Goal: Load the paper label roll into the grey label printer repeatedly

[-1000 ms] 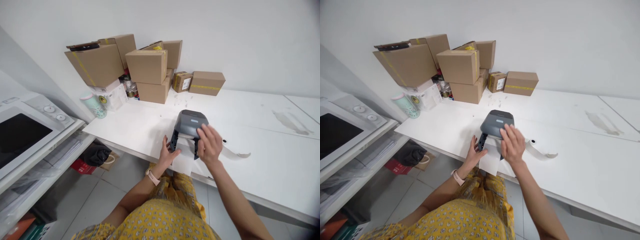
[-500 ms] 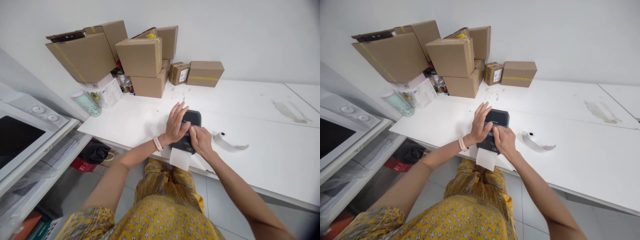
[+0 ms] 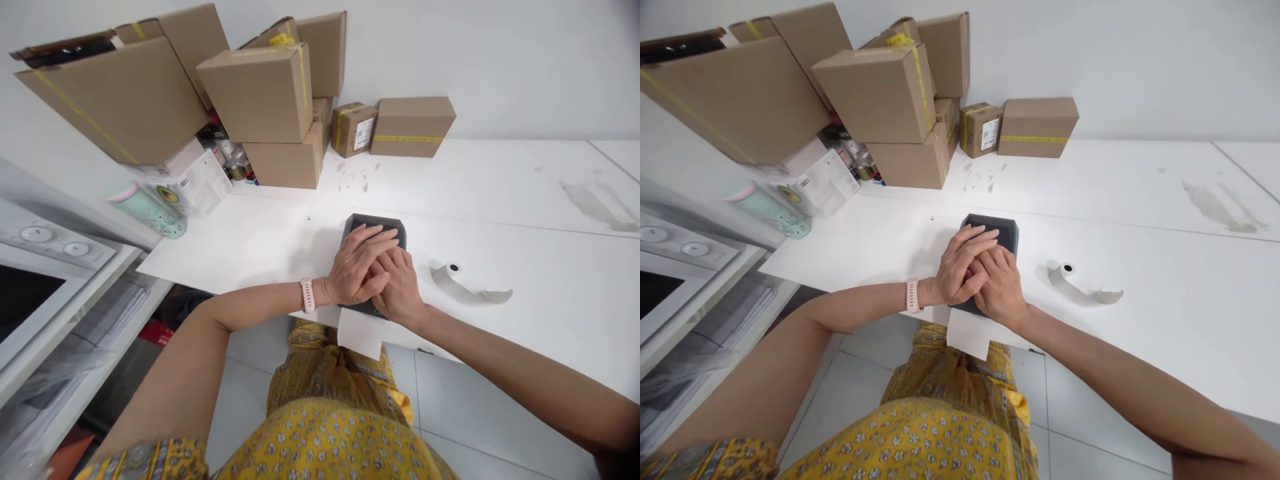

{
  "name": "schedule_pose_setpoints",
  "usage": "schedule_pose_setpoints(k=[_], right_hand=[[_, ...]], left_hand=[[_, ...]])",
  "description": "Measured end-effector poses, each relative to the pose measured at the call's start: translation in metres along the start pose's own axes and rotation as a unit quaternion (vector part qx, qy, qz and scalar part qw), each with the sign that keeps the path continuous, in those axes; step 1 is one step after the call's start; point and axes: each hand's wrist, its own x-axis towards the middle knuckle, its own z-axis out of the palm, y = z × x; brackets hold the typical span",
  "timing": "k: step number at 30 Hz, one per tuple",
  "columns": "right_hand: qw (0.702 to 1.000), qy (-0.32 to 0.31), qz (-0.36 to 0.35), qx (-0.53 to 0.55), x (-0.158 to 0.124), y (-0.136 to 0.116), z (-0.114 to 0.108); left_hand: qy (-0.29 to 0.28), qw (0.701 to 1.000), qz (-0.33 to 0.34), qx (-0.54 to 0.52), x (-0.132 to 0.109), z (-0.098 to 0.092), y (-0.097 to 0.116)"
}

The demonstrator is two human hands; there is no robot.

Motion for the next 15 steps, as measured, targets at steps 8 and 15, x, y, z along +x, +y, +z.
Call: schedule_pose_setpoints(k=[8,15], right_hand=[[0.984,0.128,0.106,0.069,-0.018,-0.009,0.005],[0.925,0.210,0.222,0.225,-0.081,-0.055,0.021]], left_hand=[[0.158,0.978,-0.140,0.000,-0.024,-0.004,0.028],[0.215,0.780,-0.544,-0.223,-0.148,0.009,0.111]])
